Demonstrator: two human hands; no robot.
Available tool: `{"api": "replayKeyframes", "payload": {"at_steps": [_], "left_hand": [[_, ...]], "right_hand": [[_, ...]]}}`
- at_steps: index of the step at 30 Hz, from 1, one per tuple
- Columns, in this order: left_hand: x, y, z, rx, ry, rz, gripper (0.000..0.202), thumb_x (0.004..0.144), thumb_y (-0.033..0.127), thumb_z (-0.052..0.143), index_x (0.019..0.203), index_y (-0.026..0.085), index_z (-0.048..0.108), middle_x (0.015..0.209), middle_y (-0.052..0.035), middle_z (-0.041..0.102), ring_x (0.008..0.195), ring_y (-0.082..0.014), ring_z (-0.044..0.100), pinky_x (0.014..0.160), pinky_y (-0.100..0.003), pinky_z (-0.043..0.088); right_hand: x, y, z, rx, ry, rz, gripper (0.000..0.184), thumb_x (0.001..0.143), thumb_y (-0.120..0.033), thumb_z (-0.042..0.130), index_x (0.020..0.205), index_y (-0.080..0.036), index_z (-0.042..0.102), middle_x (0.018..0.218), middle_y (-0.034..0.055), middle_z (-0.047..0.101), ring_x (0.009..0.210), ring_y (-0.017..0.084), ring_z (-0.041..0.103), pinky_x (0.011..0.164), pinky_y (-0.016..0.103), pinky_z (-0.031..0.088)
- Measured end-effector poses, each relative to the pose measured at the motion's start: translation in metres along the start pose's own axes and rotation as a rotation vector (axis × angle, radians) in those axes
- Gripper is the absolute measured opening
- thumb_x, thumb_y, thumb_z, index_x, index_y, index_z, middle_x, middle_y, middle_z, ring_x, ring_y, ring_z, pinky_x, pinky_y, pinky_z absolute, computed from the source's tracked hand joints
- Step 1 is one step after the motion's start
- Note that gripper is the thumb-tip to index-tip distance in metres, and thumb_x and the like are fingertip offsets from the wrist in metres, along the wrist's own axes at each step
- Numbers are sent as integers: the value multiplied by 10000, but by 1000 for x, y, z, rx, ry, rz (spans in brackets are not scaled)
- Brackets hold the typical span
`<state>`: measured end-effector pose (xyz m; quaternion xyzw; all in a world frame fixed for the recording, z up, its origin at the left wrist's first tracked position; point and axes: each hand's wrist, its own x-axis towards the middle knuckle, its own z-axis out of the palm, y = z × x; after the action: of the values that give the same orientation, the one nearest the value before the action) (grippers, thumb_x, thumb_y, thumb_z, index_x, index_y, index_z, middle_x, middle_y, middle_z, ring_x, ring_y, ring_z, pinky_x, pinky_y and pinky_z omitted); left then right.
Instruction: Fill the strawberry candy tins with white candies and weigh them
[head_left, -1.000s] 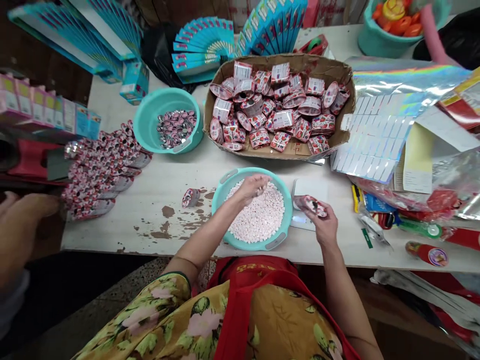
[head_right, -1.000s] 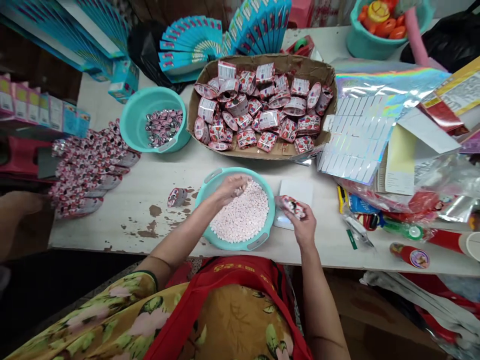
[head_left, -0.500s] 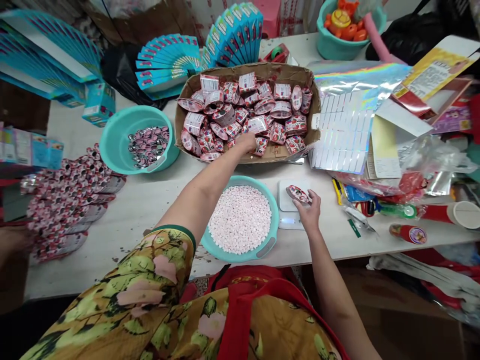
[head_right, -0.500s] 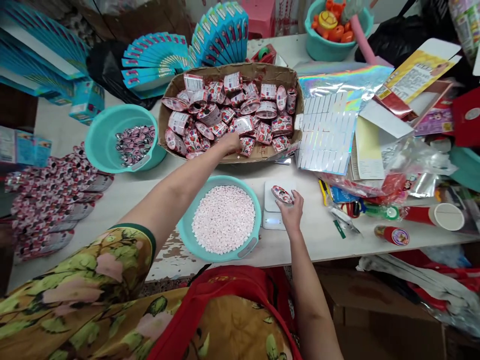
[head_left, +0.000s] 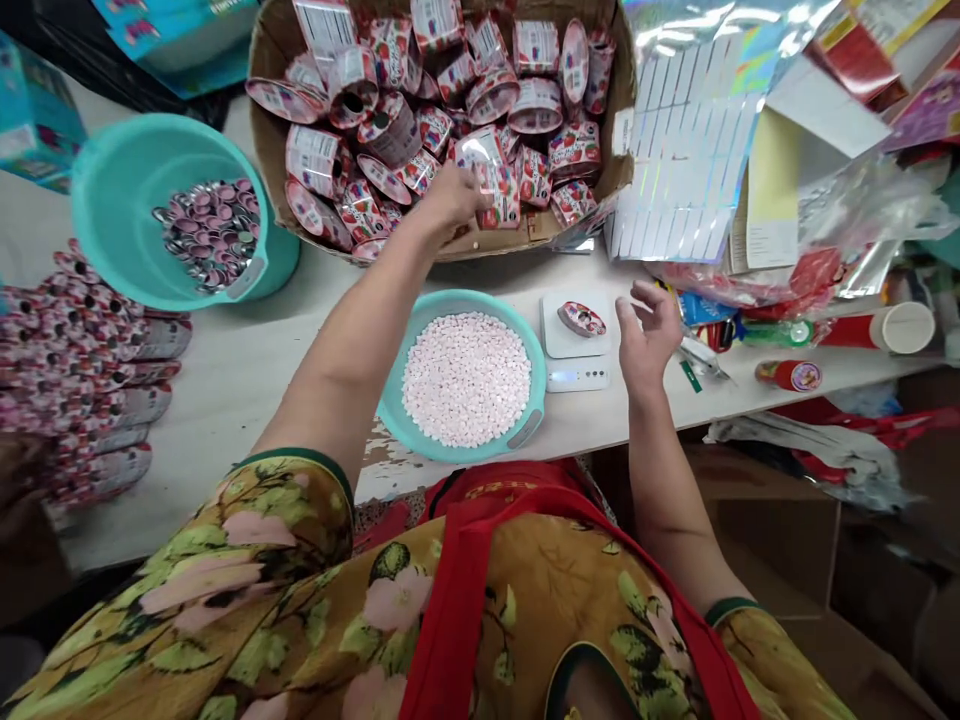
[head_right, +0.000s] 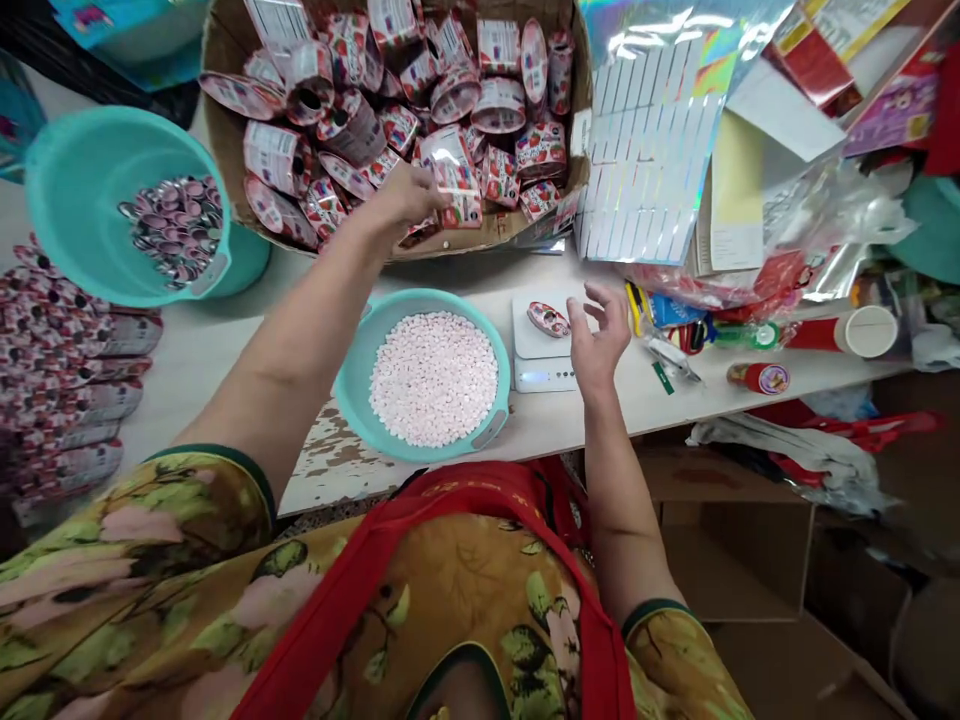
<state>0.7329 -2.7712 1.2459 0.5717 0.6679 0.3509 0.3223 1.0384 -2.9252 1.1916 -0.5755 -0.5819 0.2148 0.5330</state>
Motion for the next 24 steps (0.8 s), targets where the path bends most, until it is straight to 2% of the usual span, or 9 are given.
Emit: {"api": "replayKeyframes", "payload": {"at_steps": [2, 4, 7, 10, 13, 15, 18, 21, 24], "left_hand": [[-39, 15, -20, -88, -79, 86, 279, 951, 157, 422, 771, -30, 522, 727, 15, 380, 859, -126, 602, 808, -308, 269], [-88, 28, -24, -277, -161, 97, 216, 898, 166, 606, 751, 31, 523, 672, 39, 380, 734, -60, 564, 760, -230, 284], [-154, 30, 1, -558, -304, -24, 291, 791, 204, 795, 702, 103, 537, 600, 48, 414, 558, -23, 458, 586, -148, 252], [-188, 7, 35, -824, -378, -218, 360, 788, 348, 825, 698, 149, 538, 514, 77, 334, 425, -19, 292, 457, -171, 156], [-196, -25, 57, -934, -341, -445, 433, 812, 483, 775, 686, 164, 511, 529, 66, 383, 393, -23, 268, 420, -188, 98], [-194, -39, 67, -823, -327, -491, 426, 854, 491, 719, 665, 160, 527, 527, 55, 404, 394, -34, 264, 422, -199, 107], [-183, -37, 90, -481, -316, -191, 268, 881, 339, 694, 697, 161, 618, 527, 38, 435, 470, -81, 364, 489, -208, 225], [-166, -12, 128, -100, -309, 133, 129, 817, 131, 728, 740, 186, 640, 539, 36, 413, 605, -131, 481, 580, -229, 250], [-151, 16, 156, 81, -334, 149, 225, 853, 25, 638, 706, 184, 576, 529, 46, 320, 643, -134, 513, 602, -255, 225]], "right_hand": [[4, -17, 14, 147, -95, 10, 566, 888, -615, 611, 1343, -283, 554, 1340, 88, 578, 1253, 255, 597, 1022, 466, 559], [3, -33, 30, 296, -242, 38, 720, 861, -676, 617, 1451, -300, 449, 1413, 92, 547, 1295, 270, 583, 1010, 473, 569], [-6, -47, 47, 431, -413, 111, 842, 800, -711, 669, 1481, -297, 400, 1374, 82, 601, 1268, 261, 609, 989, 447, 590], [-19, -40, 34, 443, -395, 192, 795, 754, -637, 759, 1411, -288, 477, 1293, 68, 666, 1206, 244, 651, 977, 408, 602], [-32, -15, -8, 410, -196, 287, 723, 701, -518, 830, 1314, -254, 553, 1248, 70, 691, 1141, 238, 687, 979, 415, 598], [-43, 6, -40, 381, -22, 376, 703, 640, -454, 872, 1242, -226, 589, 1209, 71, 707, 1090, 232, 707, 978, 427, 594], [-64, 32, -73, 326, 163, 501, 700, 568, -409, 899, 1170, -195, 613, 1144, 74, 728, 1019, 228, 722, 926, 432, 608], [-86, 45, -83, 319, 202, 596, 704, 544, -386, 901, 1157, -177, 624, 1099, 79, 737, 955, 215, 727, 849, 399, 624], [-100, 47, -79, 366, 183, 646, 672, 541, -344, 902, 1141, -177, 648, 1050, 57, 741, 878, 179, 726, 792, 345, 627]]}}
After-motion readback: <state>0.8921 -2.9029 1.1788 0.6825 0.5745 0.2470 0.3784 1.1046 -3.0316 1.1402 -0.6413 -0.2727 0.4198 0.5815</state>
